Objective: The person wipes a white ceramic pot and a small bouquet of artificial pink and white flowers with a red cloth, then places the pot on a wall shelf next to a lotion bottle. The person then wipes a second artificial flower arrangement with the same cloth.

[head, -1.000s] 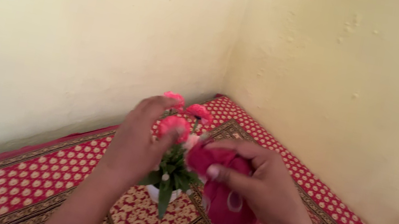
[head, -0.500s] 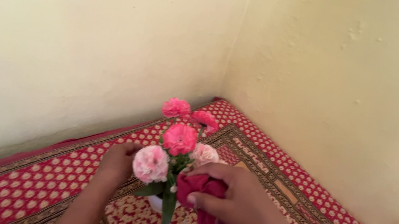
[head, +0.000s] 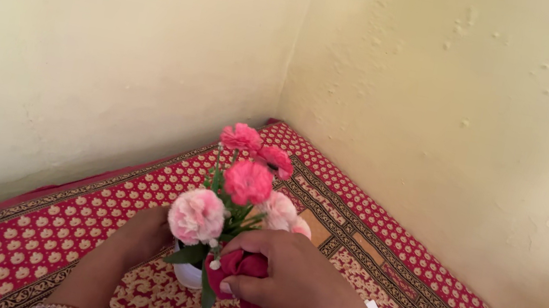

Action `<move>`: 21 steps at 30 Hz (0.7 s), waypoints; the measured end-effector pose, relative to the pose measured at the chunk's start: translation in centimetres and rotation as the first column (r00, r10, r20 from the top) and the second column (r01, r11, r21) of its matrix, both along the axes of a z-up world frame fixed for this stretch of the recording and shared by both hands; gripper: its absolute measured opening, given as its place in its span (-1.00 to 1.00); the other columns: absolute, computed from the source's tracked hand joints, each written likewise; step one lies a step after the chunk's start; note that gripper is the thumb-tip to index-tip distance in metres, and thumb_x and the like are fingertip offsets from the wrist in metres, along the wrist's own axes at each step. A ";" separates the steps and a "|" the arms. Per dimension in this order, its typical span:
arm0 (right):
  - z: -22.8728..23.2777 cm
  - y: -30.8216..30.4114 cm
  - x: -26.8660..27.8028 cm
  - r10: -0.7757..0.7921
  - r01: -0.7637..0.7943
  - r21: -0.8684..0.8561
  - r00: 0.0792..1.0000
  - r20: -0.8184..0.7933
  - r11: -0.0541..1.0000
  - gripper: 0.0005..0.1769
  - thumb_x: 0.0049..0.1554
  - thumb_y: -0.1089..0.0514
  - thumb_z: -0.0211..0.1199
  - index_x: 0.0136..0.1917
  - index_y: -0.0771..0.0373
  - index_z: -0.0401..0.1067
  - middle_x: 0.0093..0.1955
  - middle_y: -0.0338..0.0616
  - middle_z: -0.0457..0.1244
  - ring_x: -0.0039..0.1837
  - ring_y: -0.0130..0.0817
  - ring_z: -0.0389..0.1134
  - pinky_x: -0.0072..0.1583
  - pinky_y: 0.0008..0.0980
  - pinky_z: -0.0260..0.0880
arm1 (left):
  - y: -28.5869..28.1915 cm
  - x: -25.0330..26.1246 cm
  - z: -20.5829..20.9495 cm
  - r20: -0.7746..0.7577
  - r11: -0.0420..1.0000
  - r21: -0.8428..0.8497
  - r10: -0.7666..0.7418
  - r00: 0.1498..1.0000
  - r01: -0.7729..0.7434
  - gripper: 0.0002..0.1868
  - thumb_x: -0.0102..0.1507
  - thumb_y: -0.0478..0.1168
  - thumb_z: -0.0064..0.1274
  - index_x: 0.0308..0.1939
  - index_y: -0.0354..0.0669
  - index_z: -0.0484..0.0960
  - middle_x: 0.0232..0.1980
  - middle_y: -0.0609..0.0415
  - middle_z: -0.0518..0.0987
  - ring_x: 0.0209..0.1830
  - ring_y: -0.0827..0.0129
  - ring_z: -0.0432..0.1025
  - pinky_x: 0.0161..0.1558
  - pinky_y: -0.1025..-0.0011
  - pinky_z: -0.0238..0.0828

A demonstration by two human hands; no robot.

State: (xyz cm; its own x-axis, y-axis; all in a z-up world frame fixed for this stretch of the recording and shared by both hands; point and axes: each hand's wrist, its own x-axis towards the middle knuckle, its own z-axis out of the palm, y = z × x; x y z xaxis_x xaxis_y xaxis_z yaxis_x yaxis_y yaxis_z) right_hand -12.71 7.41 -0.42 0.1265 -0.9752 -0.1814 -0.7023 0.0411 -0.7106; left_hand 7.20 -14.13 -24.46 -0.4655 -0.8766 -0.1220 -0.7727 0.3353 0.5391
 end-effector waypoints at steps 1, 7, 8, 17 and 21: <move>-0.2 0.0 -0.1 -0.002 0.002 0.005 1.000 0.005 1.000 -0.62 -0.08 -0.01 0.40 0.03 0.09 0.58 -0.11 -0.17 0.47 -0.06 -0.30 0.51 -0.02 -0.31 0.51 | 0.1 -0.3 -0.1 0.010 1.000 0.000 -0.008 1.000 0.008 -0.74 0.23 -0.13 0.05 -0.10 -0.08 0.74 -0.13 -0.13 0.71 -0.10 0.05 0.60 -0.04 0.13 0.53; -0.7 -0.6 -0.2 0.023 -0.027 -0.017 0.985 -0.173 0.999 -0.59 -0.10 -0.01 0.42 0.05 0.04 0.57 -0.08 -0.16 0.45 -0.02 -0.24 0.48 0.03 -0.26 0.48 | 0.3 -0.2 0.9 0.048 0.997 -0.062 0.042 0.998 -0.039 -0.75 0.23 -0.13 0.02 -0.12 -0.08 0.73 -0.13 -0.16 0.70 -0.09 -0.02 0.60 -0.04 0.08 0.54; -0.7 -0.5 -0.2 0.005 -0.007 -0.011 0.986 -0.166 1.000 -0.59 -0.10 -0.01 0.42 0.04 0.05 0.57 -0.10 -0.16 0.46 -0.03 -0.24 0.49 0.03 -0.27 0.48 | 0.5 0.3 1.2 0.055 0.996 -0.078 0.053 0.997 -0.049 -0.75 0.23 -0.13 0.02 -0.12 -0.08 0.73 -0.13 -0.16 0.70 -0.09 -0.03 0.59 -0.04 0.07 0.54; 1.5 1.5 0.7 -0.098 0.096 -0.019 0.989 -0.111 0.995 -0.58 -0.08 -0.02 0.46 0.09 -0.01 0.60 -0.17 -0.16 0.49 -0.10 -0.26 0.54 0.00 -0.28 0.53 | 10.0 1.0 5.8 -0.116 0.716 -0.066 0.686 0.718 -0.695 -0.73 0.31 -0.13 -0.04 -0.17 -0.24 0.69 -0.13 -0.31 0.67 -0.10 -0.20 0.56 -0.05 -0.07 0.51; 2.4 2.8 2.2 -0.065 0.054 -0.312 0.998 -0.024 0.948 -0.59 -0.06 0.06 0.44 0.10 0.04 0.61 -0.08 -0.17 0.46 -0.05 -0.29 0.51 0.02 -0.29 0.51 | 13.2 2.6 6.9 -0.207 0.620 -0.166 0.738 0.642 -0.767 -0.73 0.27 -0.15 -0.03 -0.10 -0.29 0.56 -0.10 -0.30 0.64 -0.08 -0.24 0.56 -0.03 -0.09 0.49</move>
State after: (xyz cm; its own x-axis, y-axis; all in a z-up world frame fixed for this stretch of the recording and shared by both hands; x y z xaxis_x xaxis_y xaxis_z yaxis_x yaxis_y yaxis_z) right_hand -10.56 10.19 2.03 0.0654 -0.9895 0.1291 -0.7292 -0.1357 -0.6707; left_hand 9.84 -0.92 -17.60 0.3729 -0.9195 0.1244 -0.7497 -0.2196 0.6243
